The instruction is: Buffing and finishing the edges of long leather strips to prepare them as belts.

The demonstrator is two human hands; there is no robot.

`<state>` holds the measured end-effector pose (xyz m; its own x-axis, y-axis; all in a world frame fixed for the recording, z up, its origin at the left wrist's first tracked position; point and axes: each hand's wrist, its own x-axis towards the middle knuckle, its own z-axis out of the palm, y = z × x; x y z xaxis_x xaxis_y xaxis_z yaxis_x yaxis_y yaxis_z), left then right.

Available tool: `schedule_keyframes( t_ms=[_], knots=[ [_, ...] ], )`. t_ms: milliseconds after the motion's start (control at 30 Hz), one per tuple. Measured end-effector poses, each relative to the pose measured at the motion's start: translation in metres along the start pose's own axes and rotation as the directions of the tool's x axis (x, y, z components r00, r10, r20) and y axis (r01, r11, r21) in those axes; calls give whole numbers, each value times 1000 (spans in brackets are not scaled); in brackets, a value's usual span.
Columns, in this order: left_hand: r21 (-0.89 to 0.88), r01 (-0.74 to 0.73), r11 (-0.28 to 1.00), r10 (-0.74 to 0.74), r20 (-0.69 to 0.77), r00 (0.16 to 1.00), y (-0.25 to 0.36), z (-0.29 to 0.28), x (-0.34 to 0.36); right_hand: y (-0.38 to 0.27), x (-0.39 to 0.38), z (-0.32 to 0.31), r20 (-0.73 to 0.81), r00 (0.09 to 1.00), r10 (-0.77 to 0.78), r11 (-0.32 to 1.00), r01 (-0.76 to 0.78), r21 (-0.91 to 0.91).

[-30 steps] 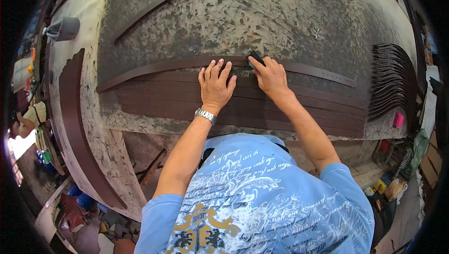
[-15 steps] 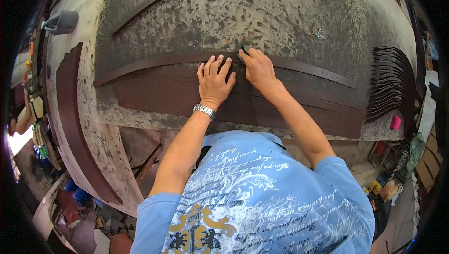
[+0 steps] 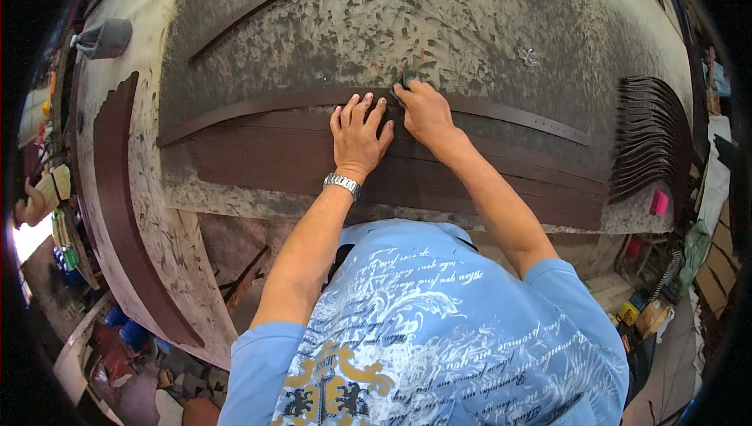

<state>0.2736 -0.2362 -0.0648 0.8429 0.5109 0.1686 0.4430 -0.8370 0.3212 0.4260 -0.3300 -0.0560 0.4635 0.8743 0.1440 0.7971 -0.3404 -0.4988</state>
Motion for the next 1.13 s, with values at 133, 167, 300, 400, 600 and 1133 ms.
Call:
schedule_keyframes(
  t_ms=[133,167,300,400,600,1133],
  knots=[
    [-14,14,1000,-14,20,1000,0,1,-4,10,-5,-9,118,991,70,997,-66,-33],
    [-16,13,1000,-13,19,1000,1,1,-1,7,-3,-3,66,996,56,998,-55,-15],
    [-7,9,1000,-9,4,1000,-2,-1,-3,4,2,-3,49,998,39,999,-39,14],
    [-15,18,1000,-18,1,1000,-2,3,1,10,-1,-10,121,990,70,997,-66,-37],
    [4,12,1000,-12,-10,1000,-4,2,-2,7,1,-16,165,981,104,994,-95,-57],
    [-6,9,1000,-9,9,1000,-3,5,-1,10,-2,-12,148,983,112,992,-101,-77]
  ],
)
